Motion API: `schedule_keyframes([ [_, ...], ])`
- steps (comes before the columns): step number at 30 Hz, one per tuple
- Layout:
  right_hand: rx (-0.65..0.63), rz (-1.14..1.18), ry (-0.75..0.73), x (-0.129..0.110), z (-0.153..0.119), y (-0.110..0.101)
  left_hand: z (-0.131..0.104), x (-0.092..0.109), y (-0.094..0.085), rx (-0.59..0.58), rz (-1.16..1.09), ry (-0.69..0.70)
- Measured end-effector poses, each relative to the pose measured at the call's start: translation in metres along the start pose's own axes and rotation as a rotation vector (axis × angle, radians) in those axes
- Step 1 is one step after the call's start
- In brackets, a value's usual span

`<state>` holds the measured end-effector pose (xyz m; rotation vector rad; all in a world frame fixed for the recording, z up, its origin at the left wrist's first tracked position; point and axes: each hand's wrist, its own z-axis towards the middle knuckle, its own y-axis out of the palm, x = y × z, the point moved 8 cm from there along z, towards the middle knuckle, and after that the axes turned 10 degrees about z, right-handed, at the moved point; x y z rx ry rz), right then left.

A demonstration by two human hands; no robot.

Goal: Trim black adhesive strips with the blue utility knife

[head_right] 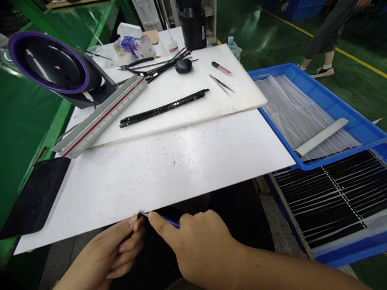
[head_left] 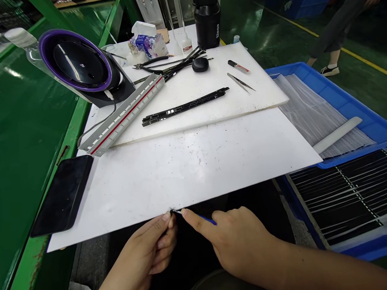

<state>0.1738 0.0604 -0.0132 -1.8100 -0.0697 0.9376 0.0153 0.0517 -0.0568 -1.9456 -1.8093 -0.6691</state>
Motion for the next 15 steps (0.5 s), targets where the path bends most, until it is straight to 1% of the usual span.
schedule_keyframes([
  [3,0.005,0.013,0.031,0.0004,-0.0012,0.0054,-0.0006,-0.0004,0.0015,-0.001,-0.044,-0.012],
  [6,0.003,0.111,0.052,0.0003,-0.0031,0.0076,-0.0019,-0.0005,0.0027,0.028,-0.066,0.004],
  [10,0.009,0.194,0.055,-0.0012,-0.0054,0.0054,-0.0027,0.0008,0.0062,0.048,-0.08,0.04],
  [15,-0.015,0.191,0.057,-0.0033,-0.0049,0.0036,-0.0023,0.0011,0.0078,0.065,-0.088,0.042],
])
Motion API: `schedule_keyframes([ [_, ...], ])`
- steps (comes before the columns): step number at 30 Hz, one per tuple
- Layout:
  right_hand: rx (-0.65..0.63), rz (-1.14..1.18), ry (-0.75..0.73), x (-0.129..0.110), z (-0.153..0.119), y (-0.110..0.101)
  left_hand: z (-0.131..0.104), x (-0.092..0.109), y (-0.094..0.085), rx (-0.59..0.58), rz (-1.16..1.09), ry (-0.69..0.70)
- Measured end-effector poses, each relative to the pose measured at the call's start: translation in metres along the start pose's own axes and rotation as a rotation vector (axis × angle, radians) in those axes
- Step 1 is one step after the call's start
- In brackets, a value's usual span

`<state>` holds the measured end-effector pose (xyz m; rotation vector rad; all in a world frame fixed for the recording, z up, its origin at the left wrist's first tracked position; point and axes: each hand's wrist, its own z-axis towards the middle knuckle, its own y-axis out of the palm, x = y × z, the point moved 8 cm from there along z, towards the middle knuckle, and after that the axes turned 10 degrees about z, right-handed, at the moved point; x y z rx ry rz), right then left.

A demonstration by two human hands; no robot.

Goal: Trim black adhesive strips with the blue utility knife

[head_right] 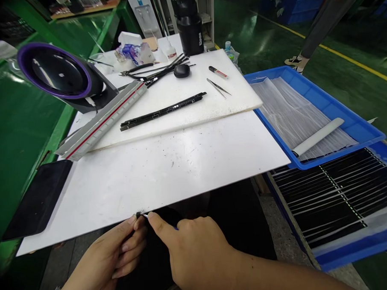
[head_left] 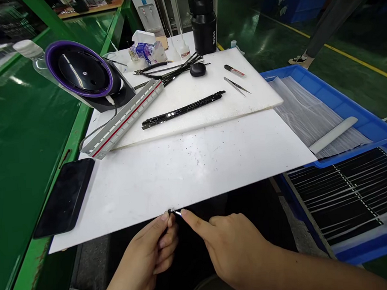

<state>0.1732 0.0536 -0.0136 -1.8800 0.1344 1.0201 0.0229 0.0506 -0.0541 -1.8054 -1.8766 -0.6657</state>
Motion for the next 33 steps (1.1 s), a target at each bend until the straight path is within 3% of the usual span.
schedule_keyframes([
  [8,0.0,-0.196,0.001,-0.003,0.002,0.0,0.001,0.002,-0.003,-0.034,0.02,-0.013],
  [14,0.015,-0.028,-0.078,0.007,0.006,-0.014,0.002,0.006,-0.005,-0.159,0.116,-0.031],
  [26,-0.037,-0.031,-0.159,0.01,0.011,-0.022,0.003,0.004,-0.009,-0.141,0.147,-0.047],
  [33,-0.061,-0.191,-0.158,0.008,0.011,-0.021,0.003,0.005,-0.009,-0.149,0.131,-0.047],
])
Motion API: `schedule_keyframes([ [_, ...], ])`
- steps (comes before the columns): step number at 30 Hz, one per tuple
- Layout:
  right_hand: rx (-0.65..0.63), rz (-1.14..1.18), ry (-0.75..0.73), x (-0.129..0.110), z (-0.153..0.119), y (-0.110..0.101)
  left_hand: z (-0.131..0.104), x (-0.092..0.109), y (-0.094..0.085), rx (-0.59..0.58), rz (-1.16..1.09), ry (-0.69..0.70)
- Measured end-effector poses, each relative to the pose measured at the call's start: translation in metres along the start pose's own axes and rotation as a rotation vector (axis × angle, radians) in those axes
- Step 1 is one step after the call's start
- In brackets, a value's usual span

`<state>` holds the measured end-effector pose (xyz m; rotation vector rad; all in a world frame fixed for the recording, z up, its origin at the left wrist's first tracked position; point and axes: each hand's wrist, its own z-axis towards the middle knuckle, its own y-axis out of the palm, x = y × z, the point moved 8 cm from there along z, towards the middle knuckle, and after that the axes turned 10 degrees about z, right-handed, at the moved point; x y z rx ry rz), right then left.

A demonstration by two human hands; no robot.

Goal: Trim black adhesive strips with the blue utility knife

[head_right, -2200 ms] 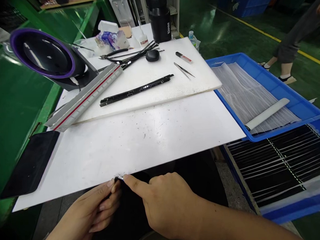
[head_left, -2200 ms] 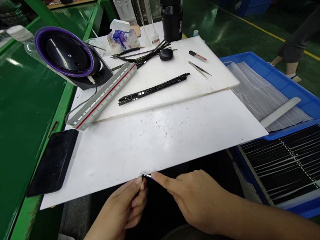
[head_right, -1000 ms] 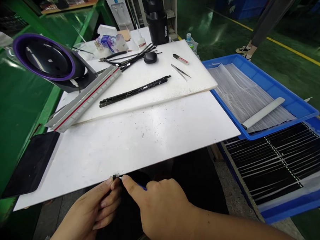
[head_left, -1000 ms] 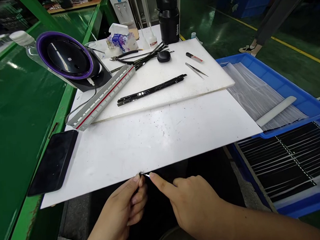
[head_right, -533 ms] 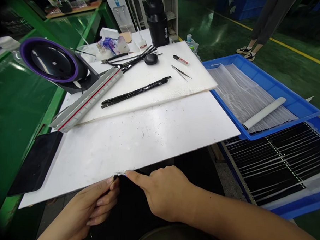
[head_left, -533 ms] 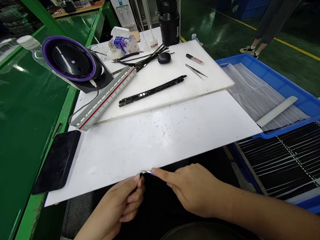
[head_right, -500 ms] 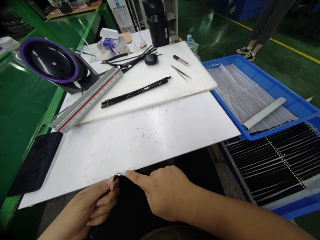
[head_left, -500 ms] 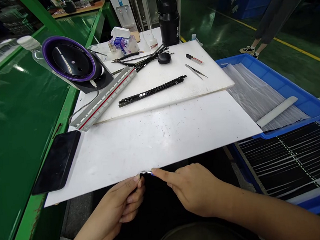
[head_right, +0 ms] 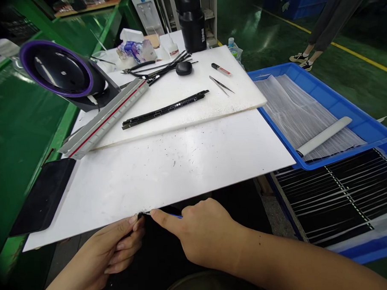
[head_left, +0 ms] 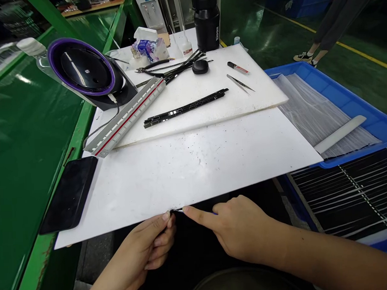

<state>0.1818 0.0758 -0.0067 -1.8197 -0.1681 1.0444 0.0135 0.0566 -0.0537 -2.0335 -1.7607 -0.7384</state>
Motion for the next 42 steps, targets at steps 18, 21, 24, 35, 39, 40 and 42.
schedule_keyframes([
  [18,0.179,0.448,0.122,0.005,-0.02,0.0,-0.024,-0.002,-0.005,0.191,-0.096,0.038],
  [21,0.154,0.381,0.118,-0.001,-0.014,0.005,-0.016,-0.005,-0.001,0.138,-0.143,0.018],
  [24,0.133,0.31,0.121,-0.006,-0.009,0.01,-0.011,-0.007,0.001,0.137,-0.152,0.015],
  [35,0.044,0.309,0.118,-0.019,0.001,0.021,-0.011,-0.007,0.004,0.195,-0.18,0.052],
  [39,0.022,0.292,0.131,-0.021,0.003,0.02,-0.011,-0.008,0.005,0.213,-0.173,0.059],
  [40,0.015,0.294,0.132,-0.021,0.003,0.02,-0.011,-0.009,0.006,0.217,-0.171,0.062],
  [42,0.011,0.304,0.129,-0.022,0.004,0.02,-0.011,-0.008,0.007,0.22,-0.166,0.065],
])
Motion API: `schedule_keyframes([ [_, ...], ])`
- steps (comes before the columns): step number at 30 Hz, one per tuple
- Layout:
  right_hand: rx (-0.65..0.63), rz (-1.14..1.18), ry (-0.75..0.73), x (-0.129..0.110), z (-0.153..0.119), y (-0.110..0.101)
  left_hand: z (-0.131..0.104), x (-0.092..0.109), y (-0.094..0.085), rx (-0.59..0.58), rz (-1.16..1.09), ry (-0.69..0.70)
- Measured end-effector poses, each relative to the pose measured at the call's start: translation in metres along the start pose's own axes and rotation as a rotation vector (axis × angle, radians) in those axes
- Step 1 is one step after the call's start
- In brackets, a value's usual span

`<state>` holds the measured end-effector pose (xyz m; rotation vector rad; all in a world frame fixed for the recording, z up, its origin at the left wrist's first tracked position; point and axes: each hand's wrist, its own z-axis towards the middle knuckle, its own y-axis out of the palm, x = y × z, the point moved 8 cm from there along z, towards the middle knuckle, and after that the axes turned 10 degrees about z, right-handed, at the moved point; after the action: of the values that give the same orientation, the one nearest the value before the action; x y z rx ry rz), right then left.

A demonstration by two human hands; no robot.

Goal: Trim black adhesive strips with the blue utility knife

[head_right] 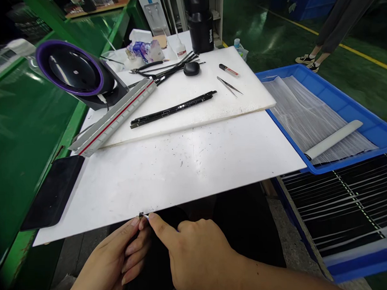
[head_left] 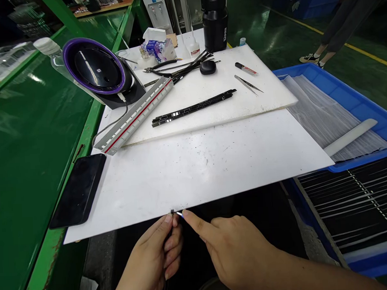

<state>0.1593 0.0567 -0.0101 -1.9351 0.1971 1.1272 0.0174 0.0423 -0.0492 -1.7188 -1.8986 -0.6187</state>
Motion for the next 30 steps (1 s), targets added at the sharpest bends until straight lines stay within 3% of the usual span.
schedule_keyframes([
  [7,0.021,0.011,-0.032,-0.0011,0.0001,-0.0014,-0.0006,0.0001,-0.0005,0.002,0.005,-0.013],
  [21,0.037,-0.219,0.004,-0.0029,0.0013,0.0011,0.002,-0.0002,-0.0032,0.023,0.023,0.012],
  [30,0.018,-0.088,0.015,0.0018,-0.0012,0.0005,0.0021,-0.0032,-0.0048,0.008,0.023,-0.003],
])
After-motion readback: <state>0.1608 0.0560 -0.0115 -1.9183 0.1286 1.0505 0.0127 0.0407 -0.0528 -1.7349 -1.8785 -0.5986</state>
